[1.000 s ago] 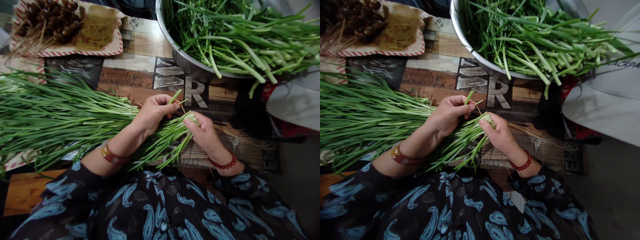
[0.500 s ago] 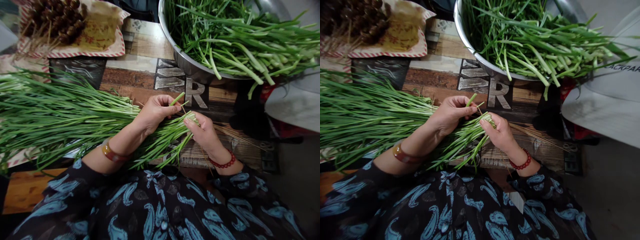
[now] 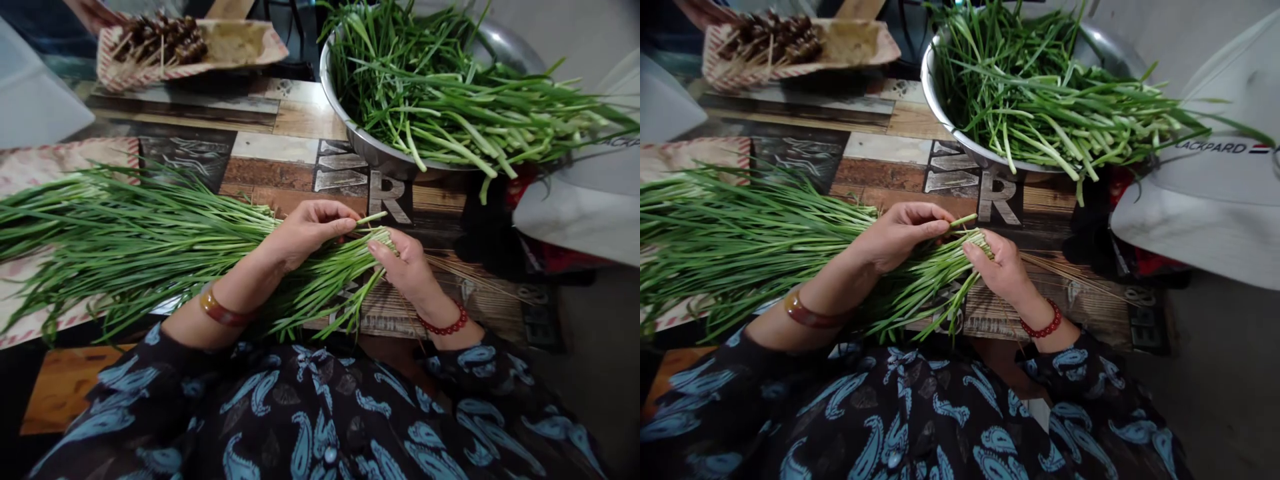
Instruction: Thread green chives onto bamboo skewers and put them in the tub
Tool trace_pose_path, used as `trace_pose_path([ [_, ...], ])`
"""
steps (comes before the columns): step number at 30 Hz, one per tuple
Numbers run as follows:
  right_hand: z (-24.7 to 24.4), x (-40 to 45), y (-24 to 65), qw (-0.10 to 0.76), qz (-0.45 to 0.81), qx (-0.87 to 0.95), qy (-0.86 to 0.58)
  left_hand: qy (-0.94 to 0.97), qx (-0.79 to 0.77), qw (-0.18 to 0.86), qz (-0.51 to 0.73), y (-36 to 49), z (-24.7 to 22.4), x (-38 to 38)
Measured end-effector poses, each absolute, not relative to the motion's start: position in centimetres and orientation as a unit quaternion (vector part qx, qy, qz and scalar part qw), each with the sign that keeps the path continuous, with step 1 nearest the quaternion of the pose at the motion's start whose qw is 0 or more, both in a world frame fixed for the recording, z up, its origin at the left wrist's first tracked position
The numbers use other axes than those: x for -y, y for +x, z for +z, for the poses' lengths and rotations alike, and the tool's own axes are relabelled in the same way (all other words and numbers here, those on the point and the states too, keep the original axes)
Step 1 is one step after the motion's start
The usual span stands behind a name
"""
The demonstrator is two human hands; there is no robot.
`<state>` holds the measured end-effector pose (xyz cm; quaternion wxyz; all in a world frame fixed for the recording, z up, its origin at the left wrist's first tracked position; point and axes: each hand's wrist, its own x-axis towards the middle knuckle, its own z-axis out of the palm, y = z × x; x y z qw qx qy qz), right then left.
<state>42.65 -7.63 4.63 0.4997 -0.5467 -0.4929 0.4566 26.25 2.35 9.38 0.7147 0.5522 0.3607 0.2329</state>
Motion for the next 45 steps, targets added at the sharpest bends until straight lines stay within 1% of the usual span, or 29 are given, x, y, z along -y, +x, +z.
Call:
trace_pose_path([
  [7,4.79,7.6,42.66,0.496,0.45,0.503,-0.547,0.559,-0.377,0.679,0.29,26.92,9.14,-1.69],
  [16,4.91,7.68,42.63,0.496,0.453,0.512,-0.536,0.562,-0.403,0.652,0.309,26.93,8.81,-1.86],
  [29,5.0,7.68,42.5,0.501,0.457,0.509,-0.53,0.562,-0.394,0.648,0.329,27.17,8.9,-1.78],
  [45,5.05,7.69,42.53,0.492,0.454,0.518,-0.533,0.56,-0.39,0.656,0.323,27.18,8.36,-1.96],
])
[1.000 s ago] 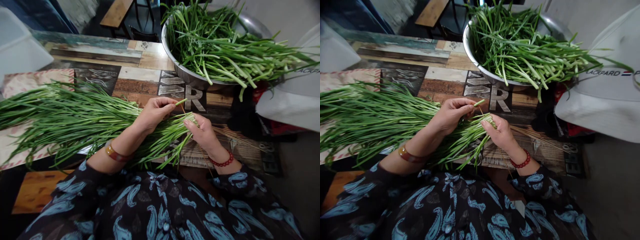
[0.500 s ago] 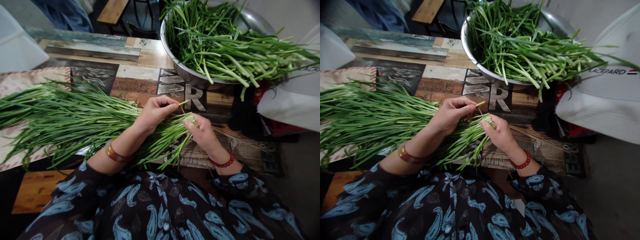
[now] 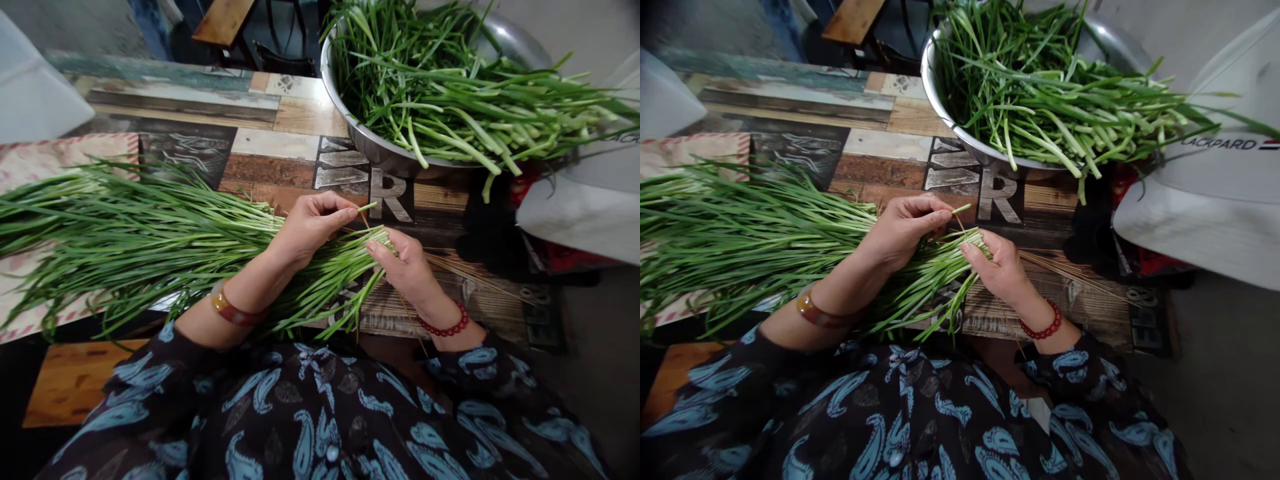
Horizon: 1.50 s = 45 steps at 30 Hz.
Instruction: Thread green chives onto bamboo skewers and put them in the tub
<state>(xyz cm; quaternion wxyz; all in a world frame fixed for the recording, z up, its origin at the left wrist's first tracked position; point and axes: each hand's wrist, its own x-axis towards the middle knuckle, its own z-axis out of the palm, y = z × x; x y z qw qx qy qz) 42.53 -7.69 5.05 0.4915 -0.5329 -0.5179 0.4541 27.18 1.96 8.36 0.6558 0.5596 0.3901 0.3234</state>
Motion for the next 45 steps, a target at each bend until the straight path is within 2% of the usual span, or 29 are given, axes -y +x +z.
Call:
trace_pose_path([
  [32,5.1,7.7,42.2,0.484,0.433,0.523,-0.552,0.605,-0.392,0.621,0.309,26.9,9.1,-1.9],
  [45,5.1,7.5,42.4,0.487,0.444,0.506,-0.556,0.629,-0.321,0.679,0.202,26.3,9.7,-1.8],
])
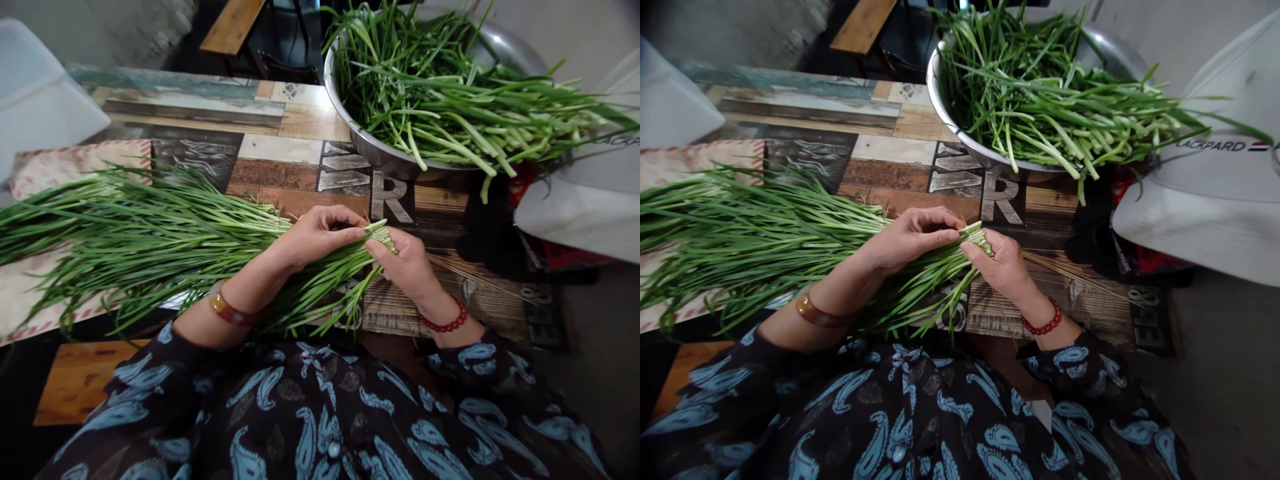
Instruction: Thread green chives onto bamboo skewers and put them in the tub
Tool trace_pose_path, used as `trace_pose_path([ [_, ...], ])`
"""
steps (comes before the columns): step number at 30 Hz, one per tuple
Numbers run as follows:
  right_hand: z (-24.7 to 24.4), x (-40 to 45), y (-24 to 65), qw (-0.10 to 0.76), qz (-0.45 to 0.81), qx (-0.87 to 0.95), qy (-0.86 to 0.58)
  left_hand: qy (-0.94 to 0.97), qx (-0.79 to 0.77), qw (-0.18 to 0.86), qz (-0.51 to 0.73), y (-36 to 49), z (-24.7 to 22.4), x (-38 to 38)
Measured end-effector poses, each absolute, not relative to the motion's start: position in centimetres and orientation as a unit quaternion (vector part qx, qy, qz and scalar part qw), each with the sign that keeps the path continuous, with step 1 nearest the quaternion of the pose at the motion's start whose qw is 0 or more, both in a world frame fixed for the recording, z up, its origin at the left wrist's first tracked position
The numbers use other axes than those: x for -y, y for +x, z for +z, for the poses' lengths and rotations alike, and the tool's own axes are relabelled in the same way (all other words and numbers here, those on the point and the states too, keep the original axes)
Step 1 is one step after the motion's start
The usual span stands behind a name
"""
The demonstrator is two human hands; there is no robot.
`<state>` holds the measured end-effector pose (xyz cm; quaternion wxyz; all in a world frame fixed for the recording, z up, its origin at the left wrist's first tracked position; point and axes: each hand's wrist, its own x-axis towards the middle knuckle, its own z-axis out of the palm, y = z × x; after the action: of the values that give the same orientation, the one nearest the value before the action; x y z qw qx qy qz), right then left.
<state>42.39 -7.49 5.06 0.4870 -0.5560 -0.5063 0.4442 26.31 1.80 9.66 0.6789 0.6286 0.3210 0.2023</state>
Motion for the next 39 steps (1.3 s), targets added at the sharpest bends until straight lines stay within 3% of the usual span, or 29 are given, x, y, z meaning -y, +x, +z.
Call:
trace_pose_path([
  [6,5.3,7.3,42.5,0.495,0.504,0.462,-0.536,0.661,-0.304,0.672,0.137,26.0,11.3,-2.5],
  [11,5.5,7.7,42.9,0.477,0.529,0.497,-0.496,0.639,-0.344,0.644,0.24,24.8,12.4,-3.0],
  [17,6.0,7.9,42.8,0.44,0.361,0.595,-0.568,0.58,-0.335,0.671,0.317,22.7,13.4,-3.1],
  [23,10.3,8.7,40.9,0.425,0.229,0.67,-0.564,0.611,-0.226,0.727,0.218,19.6,16.1,-3.3],
  [26,13.4,8.8,40.0,0.411,0.184,0.712,-0.539,0.622,-0.221,0.725,0.195,18.5,17.3,-3.3],
  [31,17.0,8.2,38.8,0.408,0.116,0.746,-0.514,0.61,-0.217,0.716,0.261,17.0,18.8,-2.6],
  [39,17.3,8.2,38.3,0.34,0.095,0.767,-0.536,0.615,-0.186,0.713,0.282,13.3,19.7,-0.6],
])
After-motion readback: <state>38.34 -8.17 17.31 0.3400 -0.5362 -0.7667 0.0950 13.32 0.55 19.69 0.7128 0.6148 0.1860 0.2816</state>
